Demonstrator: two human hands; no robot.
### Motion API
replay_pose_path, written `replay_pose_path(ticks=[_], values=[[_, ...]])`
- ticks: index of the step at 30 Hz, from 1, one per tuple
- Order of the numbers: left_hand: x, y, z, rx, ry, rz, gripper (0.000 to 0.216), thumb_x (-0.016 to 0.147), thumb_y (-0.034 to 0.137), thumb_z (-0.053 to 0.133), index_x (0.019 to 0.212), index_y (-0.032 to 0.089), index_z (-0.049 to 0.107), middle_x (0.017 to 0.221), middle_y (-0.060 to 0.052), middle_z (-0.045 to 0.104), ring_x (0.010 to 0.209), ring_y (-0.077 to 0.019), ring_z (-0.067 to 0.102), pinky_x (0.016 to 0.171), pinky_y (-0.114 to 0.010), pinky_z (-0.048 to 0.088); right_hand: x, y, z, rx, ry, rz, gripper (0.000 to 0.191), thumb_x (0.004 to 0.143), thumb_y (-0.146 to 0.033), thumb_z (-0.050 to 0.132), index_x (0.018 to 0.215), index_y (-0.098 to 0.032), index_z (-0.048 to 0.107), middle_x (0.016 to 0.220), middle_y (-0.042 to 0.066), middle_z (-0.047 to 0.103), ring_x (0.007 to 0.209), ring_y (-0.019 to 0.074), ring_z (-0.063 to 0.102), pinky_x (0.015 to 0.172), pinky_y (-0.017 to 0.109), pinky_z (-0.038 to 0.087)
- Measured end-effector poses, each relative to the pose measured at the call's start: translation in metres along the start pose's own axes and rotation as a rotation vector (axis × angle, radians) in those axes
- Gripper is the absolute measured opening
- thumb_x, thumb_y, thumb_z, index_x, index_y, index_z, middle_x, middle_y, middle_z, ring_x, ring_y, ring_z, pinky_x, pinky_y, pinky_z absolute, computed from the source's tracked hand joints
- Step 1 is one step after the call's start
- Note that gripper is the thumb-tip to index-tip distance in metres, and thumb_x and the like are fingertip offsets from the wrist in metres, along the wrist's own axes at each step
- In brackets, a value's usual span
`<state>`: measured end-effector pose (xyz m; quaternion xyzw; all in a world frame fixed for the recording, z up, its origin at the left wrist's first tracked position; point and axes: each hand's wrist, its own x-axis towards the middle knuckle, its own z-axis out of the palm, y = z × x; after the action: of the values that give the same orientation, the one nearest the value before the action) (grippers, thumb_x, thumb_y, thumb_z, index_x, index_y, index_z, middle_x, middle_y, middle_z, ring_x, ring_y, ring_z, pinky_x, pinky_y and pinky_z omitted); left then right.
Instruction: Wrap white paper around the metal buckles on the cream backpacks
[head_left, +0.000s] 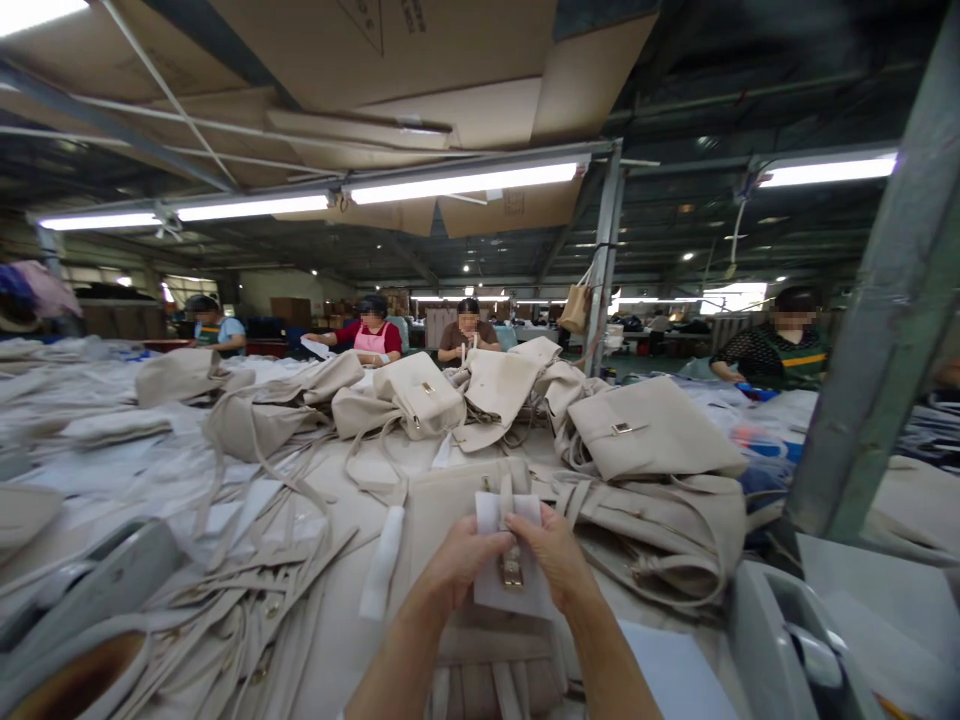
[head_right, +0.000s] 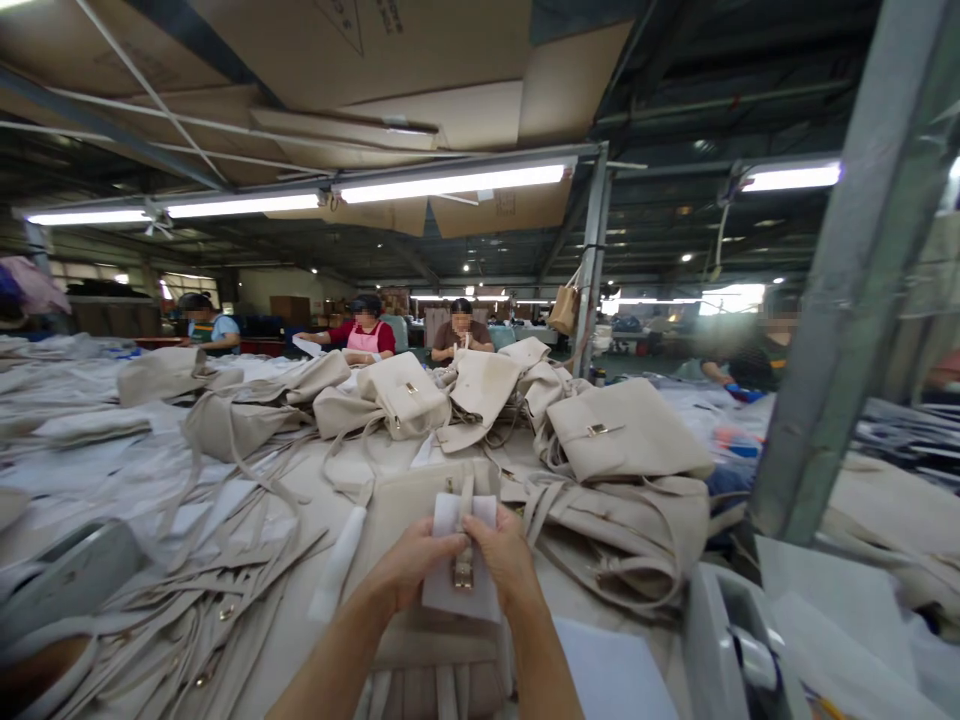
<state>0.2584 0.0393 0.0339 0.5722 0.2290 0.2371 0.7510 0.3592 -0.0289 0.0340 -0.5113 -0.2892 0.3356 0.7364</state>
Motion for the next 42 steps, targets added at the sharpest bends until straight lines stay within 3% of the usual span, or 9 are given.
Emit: replay_pose_path(ticks=[6, 10, 14, 18, 25, 30, 37, 42], values=[[0.000, -0.007, -0.006, -0.082, 0.059, 0.026, 0.041, 0.052, 0.030, 0.076, 0.088, 0.012, 0.069, 0.071, -0.002, 0.068, 0.062, -0.0154, 0.060, 0.061, -0.026, 0.047, -0.005, -0.001, -0.011, 0.399, -0.208, 0.208, 0.033, 0.068, -0.047, 0.068, 0.080, -0.016, 0.072, 0.074, 0.008, 0.076, 0.085, 0.0295, 0.071, 0.077, 0.041, 0.054], [0.000, -0.015, -0.005, -0.134, 0.072, 0.049, 0.045, 0.051, 0.033, 0.079, 0.090, 0.011, 0.068, 0.071, -0.003, 0.068, 0.062, -0.0150, 0.059, 0.062, -0.026, 0.046, -0.003, 0.019, -0.017, 0.479, -0.134, 0.193, 0.029, 0.065, -0.043, 0.071, 0.077, -0.017, 0.072, 0.073, 0.008, 0.076, 0.086, 0.0312, 0.071, 0.077, 0.042, 0.055], [0.003, -0.021, 0.000, -0.202, 0.101, 0.082, 0.050, 0.050, 0.032, 0.081, 0.092, 0.010, 0.068, 0.073, -0.005, 0.070, 0.063, -0.0163, 0.060, 0.064, -0.028, 0.047, -0.002, 0.038, -0.007, 0.421, -0.018, 0.063, 0.039, 0.056, -0.040, 0.083, 0.088, -0.020, 0.072, 0.071, 0.003, 0.076, 0.070, 0.0255, 0.071, 0.066, 0.036, 0.056], [0.005, -0.027, 0.003, -0.169, 0.184, 0.104, 0.045, 0.049, 0.031, 0.081, 0.087, 0.009, 0.069, 0.070, -0.004, 0.069, 0.062, -0.0156, 0.059, 0.063, -0.027, 0.045, -0.004, 0.046, 0.005, 0.359, 0.107, 0.007, 0.043, 0.045, -0.043, 0.088, 0.078, -0.021, 0.072, 0.062, -0.001, 0.072, 0.053, 0.0189, 0.064, 0.056, 0.031, 0.054], [0.007, -0.032, 0.005, -0.067, 0.252, 0.152, 0.036, 0.051, 0.031, 0.079, 0.078, 0.009, 0.070, 0.063, -0.003, 0.065, 0.057, -0.0146, 0.055, 0.057, -0.025, 0.043, -0.001, 0.044, 0.005, 0.188, 0.049, 0.018, 0.054, 0.060, -0.067, 0.072, 0.082, -0.018, 0.072, 0.059, 0.000, 0.067, 0.056, 0.0180, 0.061, 0.053, 0.028, 0.049], [0.008, -0.032, 0.004, 0.031, 0.277, 0.189, 0.024, 0.055, 0.030, 0.074, 0.070, 0.011, 0.067, 0.055, 0.001, 0.058, 0.050, -0.0120, 0.048, 0.049, -0.023, 0.038, 0.005, 0.046, 0.010, 0.050, 0.210, -0.096, 0.053, 0.056, -0.067, 0.073, 0.076, -0.018, 0.070, 0.063, -0.001, 0.067, 0.062, 0.0175, 0.059, 0.059, 0.027, 0.049], [-0.001, -0.027, 0.001, -0.098, 0.163, 0.139, 0.043, 0.060, 0.042, 0.073, 0.088, 0.010, 0.068, 0.069, -0.003, 0.066, 0.064, -0.0164, 0.058, 0.061, -0.025, 0.045, 0.007, 0.044, 0.012, -0.065, 0.220, -0.092, 0.046, 0.061, -0.065, 0.069, 0.064, -0.019, 0.062, 0.051, -0.005, 0.054, 0.052, 0.0134, 0.046, 0.050, 0.026, 0.041], [0.002, -0.035, 0.003, -0.047, 0.229, 0.157, 0.039, 0.059, 0.033, 0.072, 0.089, 0.010, 0.065, 0.074, -0.005, 0.066, 0.068, -0.0174, 0.058, 0.061, -0.025, 0.044, 0.005, 0.046, 0.011, -0.173, 0.292, -0.153, 0.044, 0.062, -0.063, 0.069, 0.056, -0.021, 0.056, 0.051, -0.005, 0.050, 0.053, 0.0133, 0.043, 0.051, 0.026, 0.038]])
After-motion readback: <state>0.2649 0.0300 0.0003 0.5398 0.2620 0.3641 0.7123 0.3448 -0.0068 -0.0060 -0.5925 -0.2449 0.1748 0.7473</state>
